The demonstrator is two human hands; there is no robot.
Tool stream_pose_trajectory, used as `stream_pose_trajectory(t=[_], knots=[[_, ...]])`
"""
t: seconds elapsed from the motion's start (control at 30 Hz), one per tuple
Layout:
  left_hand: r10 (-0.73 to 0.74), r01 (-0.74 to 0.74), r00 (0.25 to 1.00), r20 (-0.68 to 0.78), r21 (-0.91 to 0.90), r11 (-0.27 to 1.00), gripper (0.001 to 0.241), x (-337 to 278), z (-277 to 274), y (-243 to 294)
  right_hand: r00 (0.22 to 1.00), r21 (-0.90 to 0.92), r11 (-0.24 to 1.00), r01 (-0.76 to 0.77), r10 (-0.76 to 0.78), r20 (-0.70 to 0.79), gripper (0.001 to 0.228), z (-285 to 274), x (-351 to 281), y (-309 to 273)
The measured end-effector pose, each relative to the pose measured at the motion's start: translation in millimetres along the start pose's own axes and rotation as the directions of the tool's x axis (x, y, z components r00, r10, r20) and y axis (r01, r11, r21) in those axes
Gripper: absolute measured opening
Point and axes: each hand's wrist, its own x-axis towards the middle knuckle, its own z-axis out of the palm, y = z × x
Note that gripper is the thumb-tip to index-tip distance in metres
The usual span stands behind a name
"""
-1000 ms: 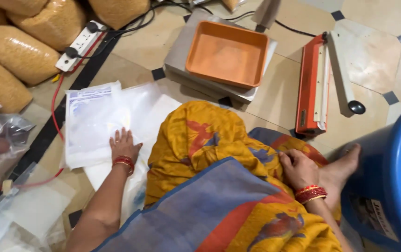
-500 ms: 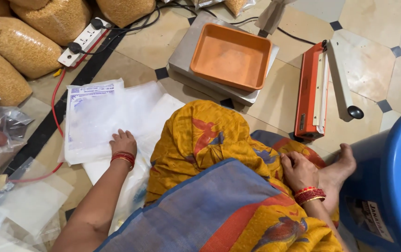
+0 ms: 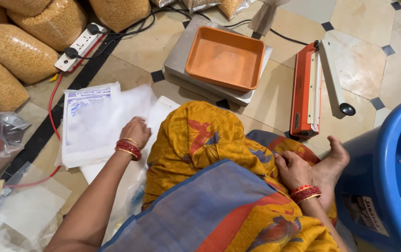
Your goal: Measuring peanuts into plastic bags using a scale and sealing them with a heat sealer.
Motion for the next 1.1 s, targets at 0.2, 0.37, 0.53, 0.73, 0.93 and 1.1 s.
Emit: stream_pose_trajectory(t=[0.2, 0.37, 0.53, 0.73, 0.93, 1.1], knots=[[0.668, -0.695, 0.706, -0.234, -0.048, 0.718, 0.016, -50, -55, 168, 0.960, 0.637, 0.770, 0.031, -0.200, 0.196, 0.033, -11, 15, -36], [0.861, -0.850, 0.493, 0.128, -0.143, 0.508, 0.016, -115, -44, 284, 0.845, 0.862, 0.507, 0.029, -0.473, 0.250, 0.061, -32, 34, -92], [0.959, -0.906, 0.244, 0.146, -0.318, 0.279, 0.038, -140, -60, 326, 0.981, 0.783, 0.620, -0.053, -0.112, 0.156, 0.029, -45, 74, -81], [0.741, -0.785, 0.301, -0.601, 0.285, 0.550, 0.063, -84, -149, 316, 0.911, 0.746, 0.615, 0.257, -0.413, 0.026, 0.018, -94, 81, -71], [0.752, -0.766, 0.642, -0.151, -0.170, 0.620, 0.017, -46, -125, 281, 0.872, 0.584, 0.671, 0.458, -0.465, -0.151, 0.022, -123, 83, -97], [0.711, -0.705, 0.689, -0.144, -0.361, 0.610, 0.049, -68, -129, 286, 0.835, 0.577, 0.606, 0.547, -0.343, -0.430, 0.033, -116, 50, -112]])
